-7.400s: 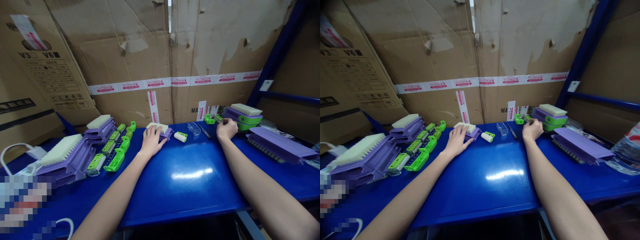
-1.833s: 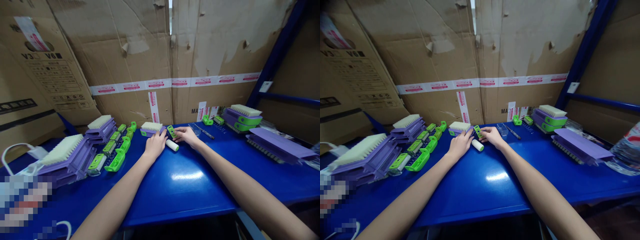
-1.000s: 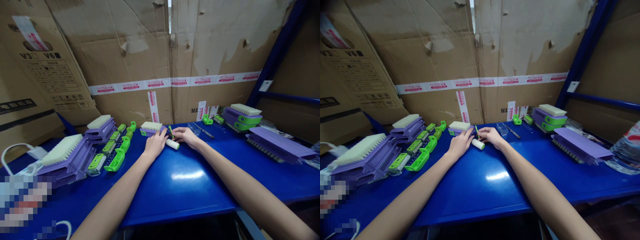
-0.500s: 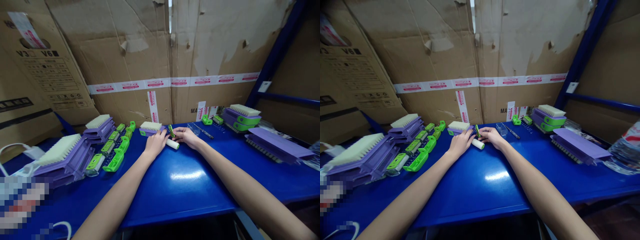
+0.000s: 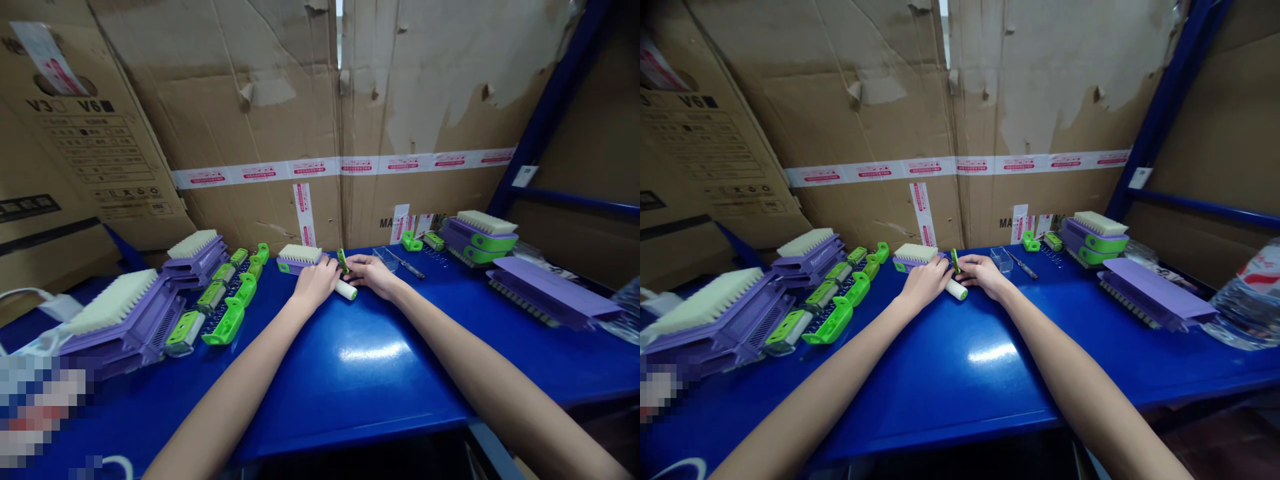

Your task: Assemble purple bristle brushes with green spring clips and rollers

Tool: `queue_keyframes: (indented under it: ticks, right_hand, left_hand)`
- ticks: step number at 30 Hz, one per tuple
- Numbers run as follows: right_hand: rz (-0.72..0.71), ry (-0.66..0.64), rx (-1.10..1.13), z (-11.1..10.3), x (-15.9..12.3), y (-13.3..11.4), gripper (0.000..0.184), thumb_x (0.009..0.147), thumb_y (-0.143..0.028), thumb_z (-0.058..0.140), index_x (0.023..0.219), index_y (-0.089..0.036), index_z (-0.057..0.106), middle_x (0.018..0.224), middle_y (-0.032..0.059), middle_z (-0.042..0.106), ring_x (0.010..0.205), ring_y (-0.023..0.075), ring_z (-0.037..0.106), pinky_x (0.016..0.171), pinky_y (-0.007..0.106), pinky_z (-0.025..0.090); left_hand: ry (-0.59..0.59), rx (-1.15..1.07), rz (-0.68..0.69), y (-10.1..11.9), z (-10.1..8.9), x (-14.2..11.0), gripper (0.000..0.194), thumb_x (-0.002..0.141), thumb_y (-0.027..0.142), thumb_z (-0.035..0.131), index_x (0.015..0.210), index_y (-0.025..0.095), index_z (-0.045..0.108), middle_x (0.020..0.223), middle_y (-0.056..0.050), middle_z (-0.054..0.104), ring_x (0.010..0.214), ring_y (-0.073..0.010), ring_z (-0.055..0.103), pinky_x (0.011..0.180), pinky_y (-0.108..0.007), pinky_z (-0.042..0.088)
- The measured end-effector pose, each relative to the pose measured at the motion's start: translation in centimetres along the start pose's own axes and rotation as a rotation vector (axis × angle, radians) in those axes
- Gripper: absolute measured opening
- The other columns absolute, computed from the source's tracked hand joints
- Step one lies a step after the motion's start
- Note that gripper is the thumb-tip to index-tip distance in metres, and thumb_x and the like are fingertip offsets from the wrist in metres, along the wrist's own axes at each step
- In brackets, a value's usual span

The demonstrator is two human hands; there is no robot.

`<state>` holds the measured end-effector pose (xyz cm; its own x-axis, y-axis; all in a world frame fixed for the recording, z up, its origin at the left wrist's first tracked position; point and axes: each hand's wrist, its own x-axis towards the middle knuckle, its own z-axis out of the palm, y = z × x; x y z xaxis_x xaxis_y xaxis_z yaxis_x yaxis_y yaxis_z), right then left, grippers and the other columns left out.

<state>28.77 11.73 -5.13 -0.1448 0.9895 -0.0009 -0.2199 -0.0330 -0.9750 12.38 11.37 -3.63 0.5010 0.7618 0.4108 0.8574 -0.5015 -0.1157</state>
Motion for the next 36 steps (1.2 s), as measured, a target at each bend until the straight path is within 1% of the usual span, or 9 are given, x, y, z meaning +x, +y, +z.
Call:
queue_keyframes:
  ticks: [5, 8, 11, 17, 19, 23, 26, 30, 36]
  right_hand:
    - [0.005, 0.001, 0.011, 0.0, 0.0, 0.0, 0.010, 0.074, -0.014, 0.064, 0.084, -0.016, 0.060, 0.074, 0.0028, 0.067, 0.062, 0.0124, 0.065, 0.052, 0.021, 0.052]
    - [0.001, -0.004, 0.020, -0.1, 0.0, -0.1, 0.010, 0.075, -0.015, 0.064, 0.085, -0.016, 0.060, 0.076, 0.0032, 0.068, 0.062, 0.0121, 0.065, 0.053, 0.022, 0.053]
    - [-0.002, -0.015, 0.025, -0.1, 0.0, -0.1, 0.011, 0.076, -0.017, 0.063, 0.087, -0.016, 0.060, 0.079, 0.0045, 0.069, 0.062, 0.0120, 0.065, 0.054, 0.022, 0.053]
    - [-0.008, -0.031, 0.013, -0.1, 0.0, 0.0, 0.016, 0.075, -0.020, 0.065, 0.089, -0.016, 0.060, 0.090, 0.0079, 0.070, 0.064, 0.0117, 0.064, 0.056, 0.022, 0.053]
    - [-0.012, -0.033, 0.010, -0.1, -0.1, 0.0, 0.016, 0.075, -0.022, 0.065, 0.089, -0.016, 0.060, 0.092, 0.0083, 0.070, 0.064, 0.0116, 0.064, 0.055, 0.022, 0.053]
    - [-0.014, -0.030, 0.005, -0.1, -0.1, 0.0, 0.015, 0.075, -0.021, 0.065, 0.089, -0.016, 0.060, 0.091, 0.0080, 0.070, 0.064, 0.0117, 0.064, 0.055, 0.022, 0.053]
    - [-0.017, -0.031, 0.006, 0.0, 0.0, 0.0, 0.016, 0.074, -0.021, 0.066, 0.088, -0.017, 0.060, 0.089, 0.0074, 0.070, 0.064, 0.0117, 0.064, 0.055, 0.021, 0.053]
    - [-0.015, -0.027, 0.004, -0.1, 0.0, 0.1, 0.015, 0.074, -0.021, 0.066, 0.088, -0.017, 0.060, 0.086, 0.0064, 0.070, 0.063, 0.0116, 0.064, 0.054, 0.021, 0.053]
    - [-0.011, -0.021, 0.008, -0.1, -0.1, -0.1, 0.013, 0.074, -0.019, 0.065, 0.086, -0.017, 0.061, 0.076, 0.0031, 0.068, 0.063, 0.0119, 0.065, 0.054, 0.021, 0.052]
  left_hand:
    - [-0.026, -0.009, 0.027, -0.2, -0.5, 0.5, 0.027, 0.094, 0.031, 0.032, 0.103, 0.017, 0.052, 0.099, -0.010, 0.063, 0.082, -0.0231, 0.066, 0.066, -0.031, 0.050]
    - [-0.004, -0.015, 0.050, -0.1, -0.8, 0.8, 0.022, 0.092, 0.028, 0.035, 0.101, 0.017, 0.051, 0.097, -0.008, 0.064, 0.082, -0.0233, 0.066, 0.064, -0.030, 0.050]
    - [0.032, -0.025, 0.036, -0.1, -0.6, 0.7, 0.020, 0.090, 0.028, 0.036, 0.101, 0.016, 0.049, 0.096, -0.009, 0.065, 0.082, -0.0236, 0.066, 0.063, -0.030, 0.049]
    - [0.035, -0.057, -0.060, -0.4, 0.2, -0.1, 0.031, 0.090, 0.031, 0.035, 0.115, 0.013, 0.042, 0.089, -0.010, 0.067, 0.078, -0.0251, 0.067, 0.064, -0.031, 0.050]
    - [0.043, -0.066, -0.066, -0.5, 0.3, -0.3, 0.034, 0.090, 0.031, 0.036, 0.119, 0.014, 0.040, 0.093, -0.010, 0.067, 0.079, -0.0242, 0.067, 0.066, -0.030, 0.050]
    - [0.084, -0.075, -0.013, -0.6, 0.4, -0.5, 0.031, 0.090, 0.029, 0.034, 0.118, 0.017, 0.044, 0.108, -0.011, 0.063, 0.090, -0.0225, 0.065, 0.069, -0.028, 0.050]
    - [0.086, -0.062, 0.012, -0.6, 0.4, -0.6, 0.032, 0.091, 0.027, 0.033, 0.119, 0.018, 0.045, 0.113, -0.011, 0.060, 0.094, -0.0219, 0.064, 0.069, -0.028, 0.050]
    - [0.093, -0.049, 0.030, -0.7, 0.5, -0.7, 0.032, 0.092, 0.029, 0.032, 0.118, 0.019, 0.047, 0.112, -0.011, 0.061, 0.092, -0.0223, 0.064, 0.067, -0.028, 0.050]
    - [0.096, -0.028, 0.042, -0.8, 0.6, -0.6, 0.035, 0.095, 0.039, 0.028, 0.109, 0.018, 0.052, 0.103, -0.011, 0.064, 0.086, -0.0218, 0.065, 0.065, -0.027, 0.049]
